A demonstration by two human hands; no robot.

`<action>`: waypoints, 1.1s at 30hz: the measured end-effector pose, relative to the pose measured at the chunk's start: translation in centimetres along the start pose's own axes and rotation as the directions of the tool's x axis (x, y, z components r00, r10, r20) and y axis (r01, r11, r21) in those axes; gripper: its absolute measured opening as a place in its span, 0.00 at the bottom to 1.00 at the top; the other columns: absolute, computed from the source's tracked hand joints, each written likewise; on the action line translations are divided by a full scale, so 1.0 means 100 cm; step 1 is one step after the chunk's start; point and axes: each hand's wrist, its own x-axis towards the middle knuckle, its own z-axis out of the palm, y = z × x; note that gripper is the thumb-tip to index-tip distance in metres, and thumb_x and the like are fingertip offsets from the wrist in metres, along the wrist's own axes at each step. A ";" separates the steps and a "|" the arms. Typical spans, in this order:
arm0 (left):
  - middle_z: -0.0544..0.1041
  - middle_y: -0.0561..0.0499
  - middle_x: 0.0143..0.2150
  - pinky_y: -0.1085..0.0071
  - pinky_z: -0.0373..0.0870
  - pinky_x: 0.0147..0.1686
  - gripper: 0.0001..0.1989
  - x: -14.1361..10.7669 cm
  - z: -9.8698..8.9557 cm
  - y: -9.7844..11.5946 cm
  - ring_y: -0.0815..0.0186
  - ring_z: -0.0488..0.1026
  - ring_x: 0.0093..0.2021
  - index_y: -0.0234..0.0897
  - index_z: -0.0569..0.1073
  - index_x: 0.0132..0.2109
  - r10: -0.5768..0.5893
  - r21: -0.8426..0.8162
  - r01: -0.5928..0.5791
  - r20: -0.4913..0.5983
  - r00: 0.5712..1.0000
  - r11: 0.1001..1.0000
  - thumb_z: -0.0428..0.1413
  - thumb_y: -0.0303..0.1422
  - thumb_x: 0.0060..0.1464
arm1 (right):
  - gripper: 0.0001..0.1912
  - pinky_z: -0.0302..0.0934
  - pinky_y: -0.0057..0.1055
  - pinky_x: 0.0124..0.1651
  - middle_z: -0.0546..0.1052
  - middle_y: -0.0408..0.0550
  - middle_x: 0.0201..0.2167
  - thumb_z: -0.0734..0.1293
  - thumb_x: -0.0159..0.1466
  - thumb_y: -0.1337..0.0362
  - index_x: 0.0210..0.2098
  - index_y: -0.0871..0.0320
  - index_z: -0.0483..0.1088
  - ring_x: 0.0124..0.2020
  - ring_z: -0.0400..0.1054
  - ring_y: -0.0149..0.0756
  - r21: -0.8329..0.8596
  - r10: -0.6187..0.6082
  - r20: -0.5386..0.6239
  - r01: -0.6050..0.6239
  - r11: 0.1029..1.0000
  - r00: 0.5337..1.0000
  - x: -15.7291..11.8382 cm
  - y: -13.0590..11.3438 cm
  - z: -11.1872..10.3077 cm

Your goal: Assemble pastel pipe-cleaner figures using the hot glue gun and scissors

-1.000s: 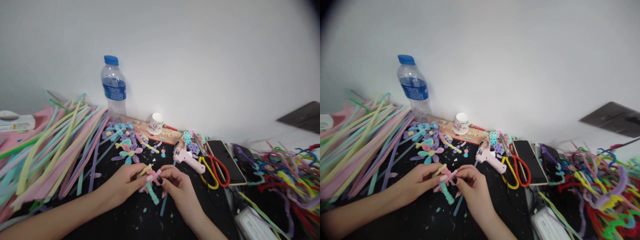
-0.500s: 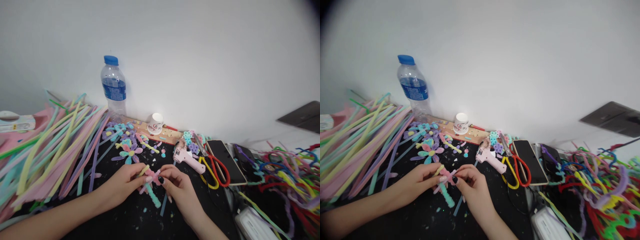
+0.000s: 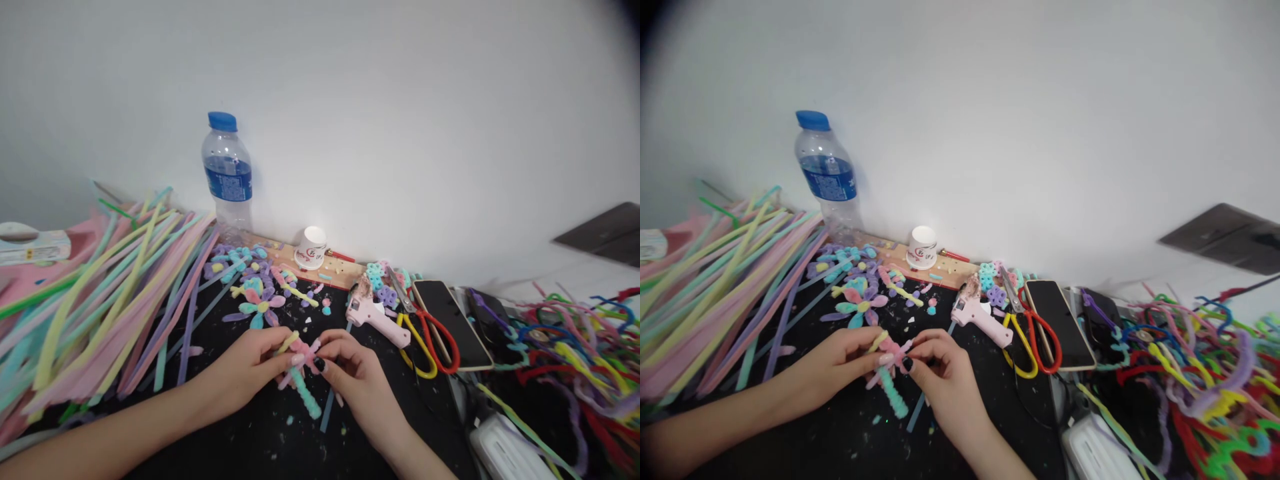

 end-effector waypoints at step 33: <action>0.65 0.58 0.23 0.74 0.56 0.26 0.14 0.002 0.002 -0.009 0.70 0.61 0.26 0.35 0.68 0.31 0.000 -0.091 0.001 0.017 1.000 0.996 0.51 0.42 0.55 | 0.01 0.61 0.27 0.35 0.70 0.48 0.40 0.69 0.54 0.67 0.28 0.58 0.75 0.36 0.67 0.34 -0.031 -0.004 0.028 0.005 0.999 1.000 0.000 0.001 0.000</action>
